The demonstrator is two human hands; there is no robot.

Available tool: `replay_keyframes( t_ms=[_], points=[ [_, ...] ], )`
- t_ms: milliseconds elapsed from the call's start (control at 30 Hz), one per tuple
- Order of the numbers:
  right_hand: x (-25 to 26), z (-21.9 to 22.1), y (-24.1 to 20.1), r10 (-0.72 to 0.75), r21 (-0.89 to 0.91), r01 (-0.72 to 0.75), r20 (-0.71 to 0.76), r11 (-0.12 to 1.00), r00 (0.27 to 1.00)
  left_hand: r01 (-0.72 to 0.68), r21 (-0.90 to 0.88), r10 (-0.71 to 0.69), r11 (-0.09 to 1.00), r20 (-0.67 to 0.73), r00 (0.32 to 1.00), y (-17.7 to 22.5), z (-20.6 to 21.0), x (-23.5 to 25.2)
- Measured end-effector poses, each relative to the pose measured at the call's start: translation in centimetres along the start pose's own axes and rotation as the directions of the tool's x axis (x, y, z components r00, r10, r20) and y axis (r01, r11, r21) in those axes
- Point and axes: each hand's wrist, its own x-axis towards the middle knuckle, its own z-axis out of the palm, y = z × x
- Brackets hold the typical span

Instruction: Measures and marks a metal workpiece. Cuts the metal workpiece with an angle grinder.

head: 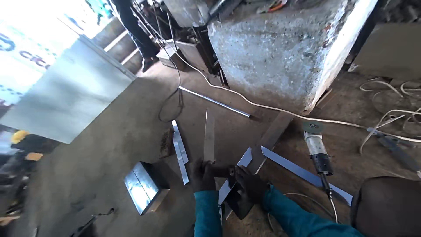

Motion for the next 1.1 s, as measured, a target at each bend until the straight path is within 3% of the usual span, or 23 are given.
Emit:
replay_keyframes(
  t_ms=[100,167,200,267,400,467,533,567,600,700,767,800,900,1033,1100],
  points=[
    [-1.1,-1.8,-0.6,0.165,0.373,-0.061,-0.253,0.926,0.953,-0.137,0.134,0.126,0.982,0.086,0.988,0.1,-0.6,0.4],
    [-2.5,-1.4,-1.3,0.186,0.648,0.13,-0.396,0.75,0.899,-0.305,0.212,0.247,0.928,0.261,0.933,1.5,-0.6,0.4],
    [-2.8,-0.8,-1.8,0.144,0.738,0.27,-0.444,0.618,0.885,-0.425,0.204,0.338,0.882,0.355,0.872,2.1,-0.2,0.6],
    [-2.8,0.0,-2.8,0.097,0.793,0.414,-0.503,0.447,0.859,-0.539,0.161,0.405,0.827,0.495,0.769,3.3,1.4,0.4],
    [-1.5,0.0,-3.3,0.226,0.792,0.543,-0.603,0.279,0.765,-0.639,0.232,0.435,0.734,0.561,0.704,3.7,4.4,-0.7],
    [-1.5,-0.5,-3.9,0.289,0.828,0.539,-0.559,0.155,0.777,-0.637,0.144,0.418,0.757,0.642,0.643,2.8,3.6,0.3],
    [-1.3,-1.4,-4.1,0.276,0.878,0.477,-0.465,0.024,0.841,-0.643,0.118,0.38,0.756,0.721,0.579,2.3,2.4,2.0],
    [-1.1,-1.9,-3.9,0.235,0.9,0.435,-0.431,0.039,0.871,-0.693,0.156,0.372,0.704,0.75,0.547,2.3,2.1,3.0],
    [-1.2,-2.4,-3.4,0.172,0.915,0.376,-0.398,0.146,0.901,-0.741,0.207,0.363,0.639,0.768,0.527,2.3,2.1,3.6],
    [-3.0,-5.6,-1.5,-0.024,0.693,0.099,-0.118,0.714,0.993,-0.815,0.335,0.322,0.473,0.795,0.514,2.2,3.2,4.3],
    [-4.3,-8.3,-0.5,-0.01,0.507,-0.027,0.071,0.861,0.997,-0.814,0.37,0.282,0.447,0.806,0.521,2.2,4.9,4.4],
    [-4.9,-9.0,0.3,0.026,0.494,-0.056,0.069,0.868,0.997,-0.802,0.39,0.252,0.452,0.807,0.534,2.1,5.8,4.4],
    [-5.5,-8.6,3.8,0.215,0.53,-0.086,-0.187,0.844,0.959,-0.724,0.486,0.077,0.49,0.803,0.591,1.7,8.3,4.2],
    [-5.4,-8.3,7.6,0.483,0.58,-0.253,-0.283,0.774,0.829,-0.723,0.476,-0.019,0.502,0.841,0.54,-0.1,9.7,5.0],
    [-5.6,-7.9,8.2,0.541,0.649,-0.224,-0.34,0.727,0.769,-0.708,0.491,-0.028,0.507,0.831,0.556,-0.8,10.3,4.7]
  ],
)
